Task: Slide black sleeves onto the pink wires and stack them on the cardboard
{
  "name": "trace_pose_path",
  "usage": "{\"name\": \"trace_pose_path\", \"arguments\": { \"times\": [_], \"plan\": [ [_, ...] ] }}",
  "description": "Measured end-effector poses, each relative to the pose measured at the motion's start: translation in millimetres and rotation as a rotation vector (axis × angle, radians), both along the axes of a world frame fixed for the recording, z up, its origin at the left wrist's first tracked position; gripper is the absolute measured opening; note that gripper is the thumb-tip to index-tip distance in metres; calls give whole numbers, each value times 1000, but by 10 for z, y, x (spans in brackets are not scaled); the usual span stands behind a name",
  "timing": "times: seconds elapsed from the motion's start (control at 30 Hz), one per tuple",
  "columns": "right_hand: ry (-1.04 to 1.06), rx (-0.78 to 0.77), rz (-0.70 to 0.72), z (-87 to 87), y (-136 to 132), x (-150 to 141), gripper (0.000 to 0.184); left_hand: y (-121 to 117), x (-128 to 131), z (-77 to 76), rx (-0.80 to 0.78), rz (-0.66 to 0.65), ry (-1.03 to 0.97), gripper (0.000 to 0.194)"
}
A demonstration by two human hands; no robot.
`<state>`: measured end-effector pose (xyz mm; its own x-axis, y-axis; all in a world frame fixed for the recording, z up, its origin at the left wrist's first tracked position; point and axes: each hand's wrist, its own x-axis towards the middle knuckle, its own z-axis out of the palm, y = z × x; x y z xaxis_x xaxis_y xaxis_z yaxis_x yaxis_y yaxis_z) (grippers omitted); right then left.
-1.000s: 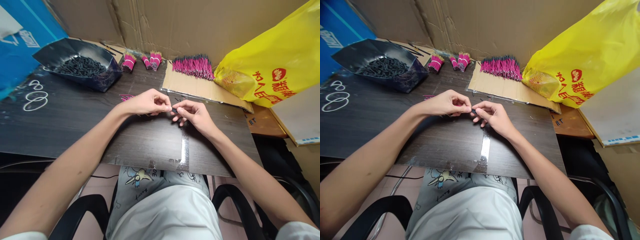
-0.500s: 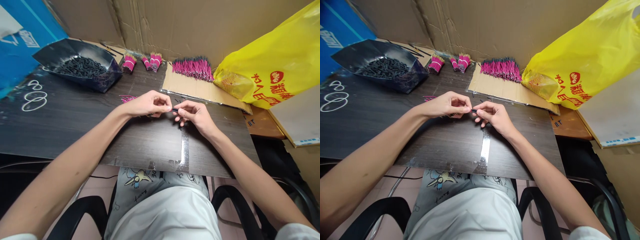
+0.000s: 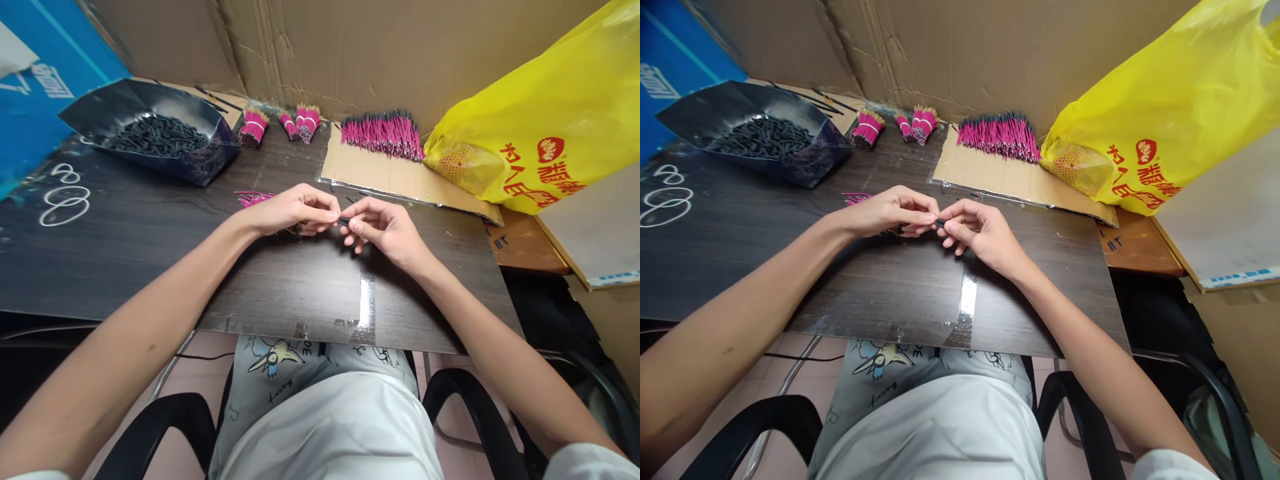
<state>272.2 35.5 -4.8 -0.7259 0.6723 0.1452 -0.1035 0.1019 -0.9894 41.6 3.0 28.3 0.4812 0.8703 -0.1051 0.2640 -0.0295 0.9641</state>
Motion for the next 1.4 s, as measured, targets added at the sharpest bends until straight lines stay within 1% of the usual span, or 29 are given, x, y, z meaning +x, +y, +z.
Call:
{"name": "trace_pose_path", "arguments": {
  "times": [0.1, 0.27, 0.37, 0.43, 0.57, 0.63, 0.7, 0.77, 0.87, 1.07, 1.27, 1.4],
  "plan": [
    [8, -22, 14, -4, 0, -2, 41, -2, -13, 11, 26, 33, 48, 30],
    [48, -224, 36, -43, -5, -25, 42, -8, -14, 26, 116, 68, 146, 35],
    [70, -288, 22, -48, -26, -45, 43, -12, -5, 29, 130, 94, 148, 38],
    [76, -270, 17, -42, -40, -56, 45, -11, 1, 26, 125, 96, 141, 39],
    [62, -158, 7, -18, -50, -64, 53, -4, 3, 5, 93, 74, 108, 38],
    [59, -140, 14, -13, -45, -58, 54, 1, -3, -8, 75, 69, 95, 36],
    [62, -175, 37, -16, -33, -46, 52, 5, -8, -18, 63, 68, 93, 34],
    [67, -243, 68, -21, -17, -29, 47, 9, -12, -20, 57, 70, 101, 34],
    [87, -314, 101, -12, 4, -2, 39, 10, -10, -4, 49, 79, 105, 37],
    [140, -272, 122, 53, 4, 27, 34, -10, 10, 49, 61, 125, 71, 42],
    [135, -240, 70, -11, 11, -28, 42, -25, 31, 36, 10, 108, 24, 43],
    [127, -259, 70, -26, 37, -19, 39, -17, 34, 10, -15, 96, 21, 40]
  ]
}}
